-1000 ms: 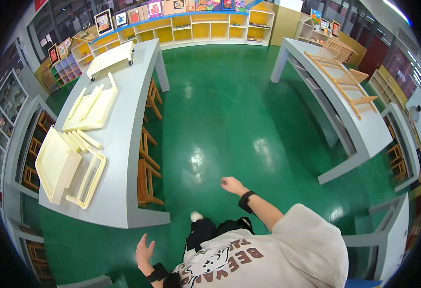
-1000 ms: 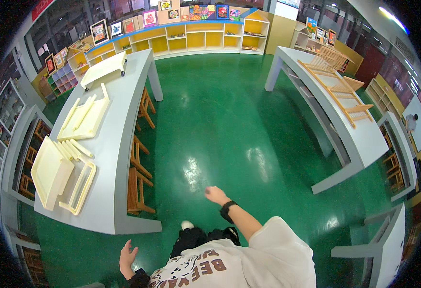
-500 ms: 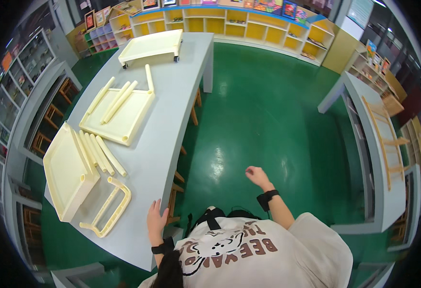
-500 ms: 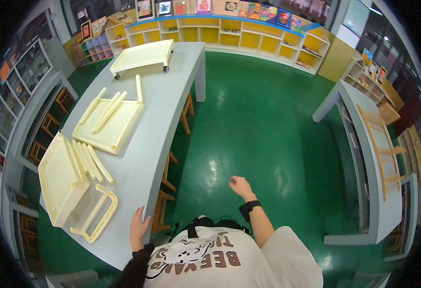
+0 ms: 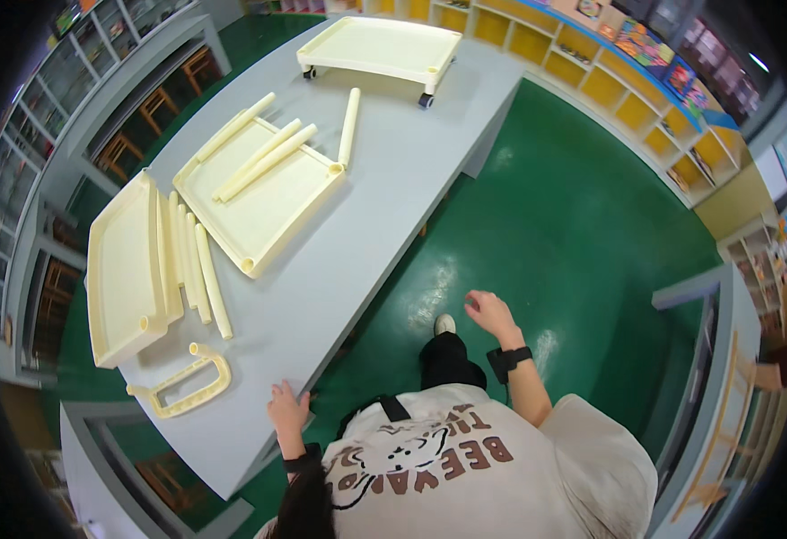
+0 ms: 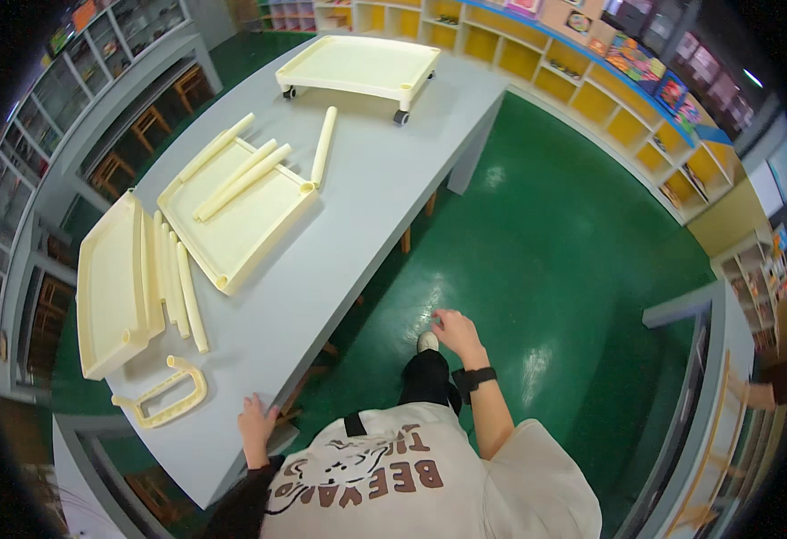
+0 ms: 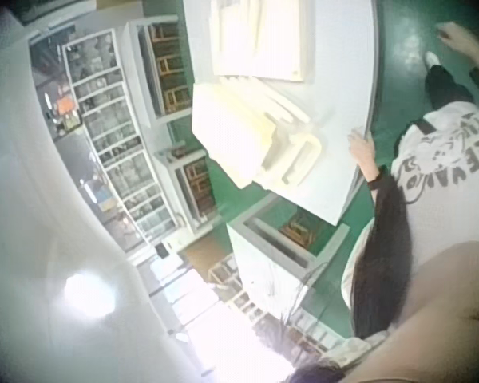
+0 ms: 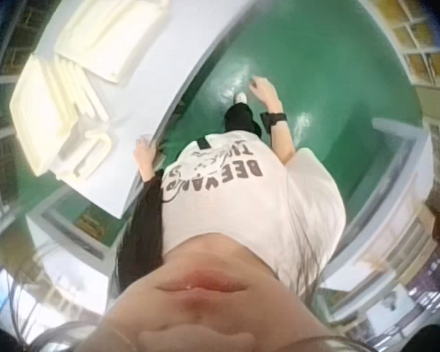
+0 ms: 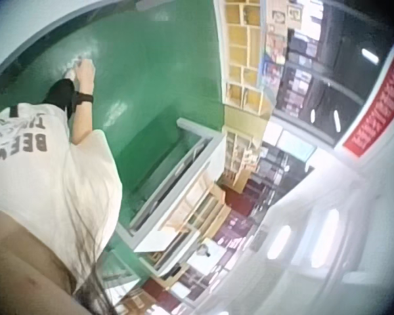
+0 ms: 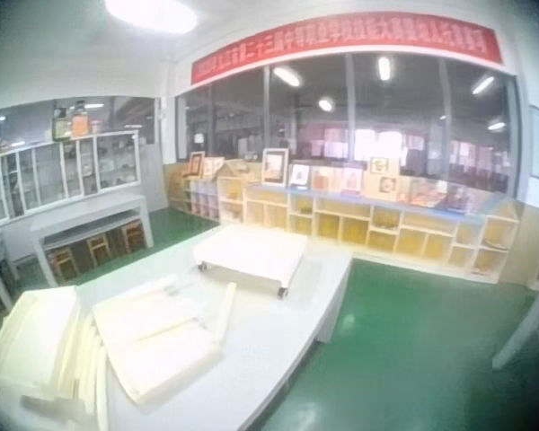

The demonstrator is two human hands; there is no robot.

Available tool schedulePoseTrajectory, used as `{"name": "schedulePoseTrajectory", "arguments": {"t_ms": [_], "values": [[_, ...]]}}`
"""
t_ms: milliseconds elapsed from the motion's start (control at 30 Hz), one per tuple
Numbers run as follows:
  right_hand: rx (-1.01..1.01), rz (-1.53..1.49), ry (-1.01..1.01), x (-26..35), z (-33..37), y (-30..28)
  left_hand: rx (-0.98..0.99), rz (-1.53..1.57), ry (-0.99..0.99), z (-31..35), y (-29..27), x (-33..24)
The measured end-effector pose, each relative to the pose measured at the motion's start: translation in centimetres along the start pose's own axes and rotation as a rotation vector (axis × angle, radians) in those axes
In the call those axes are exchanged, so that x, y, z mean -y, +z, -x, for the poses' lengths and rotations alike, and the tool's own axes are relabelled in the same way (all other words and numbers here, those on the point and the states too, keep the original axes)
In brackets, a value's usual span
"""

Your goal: Assembling a three-tier plastic rolling cart by attaching shelves and support poles.

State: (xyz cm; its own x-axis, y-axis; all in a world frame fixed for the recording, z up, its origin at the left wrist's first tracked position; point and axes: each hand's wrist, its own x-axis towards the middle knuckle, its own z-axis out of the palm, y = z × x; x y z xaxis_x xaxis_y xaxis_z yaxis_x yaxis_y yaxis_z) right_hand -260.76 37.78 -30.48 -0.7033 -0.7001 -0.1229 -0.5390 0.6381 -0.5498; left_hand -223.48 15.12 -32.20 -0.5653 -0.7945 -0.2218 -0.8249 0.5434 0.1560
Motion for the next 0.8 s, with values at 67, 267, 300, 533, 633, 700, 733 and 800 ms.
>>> {"name": "schedulePoseTrajectory", "arguments": {"t_ms": [67,267,300,533,633,700,733,800], "values": [[0.007,0.061,-0.074,-0.9,-3.8,-2.1,0.105,-0.059,-0.304,-1.7,-0.8,-3.2],[0.021,0.065,-0.214,-3.3,-11.4,-8.9,-0.040,-0.062,-0.505,-8.4,0.0,-9.2],[0.022,0.067,-0.223,-4.0,-12.5,-9.7,-0.039,-0.056,-0.547,-9.4,0.4,-9.5],[0.061,0.030,-0.197,-6.2,-19.7,-13.4,0.018,-0.072,-0.612,-11.5,-0.7,-11.1],[0.098,0.074,-0.265,-3.8,-23.2,-13.3,-0.007,-0.133,-0.615,-11.7,0.6,-10.9],[0.091,-0.032,-0.418,-1.7,-25.7,-12.1,0.047,-0.010,-0.690,-11.9,0.5,-10.7],[0.133,-0.007,-0.486,-0.2,-26.5,-11.7,0.059,-0.003,-0.718,-11.7,1.0,-10.6],[0.155,0.065,-0.638,2.6,-29.3,-10.7,-0.114,0.012,-0.664,-11.3,1.7,-10.5]]}}
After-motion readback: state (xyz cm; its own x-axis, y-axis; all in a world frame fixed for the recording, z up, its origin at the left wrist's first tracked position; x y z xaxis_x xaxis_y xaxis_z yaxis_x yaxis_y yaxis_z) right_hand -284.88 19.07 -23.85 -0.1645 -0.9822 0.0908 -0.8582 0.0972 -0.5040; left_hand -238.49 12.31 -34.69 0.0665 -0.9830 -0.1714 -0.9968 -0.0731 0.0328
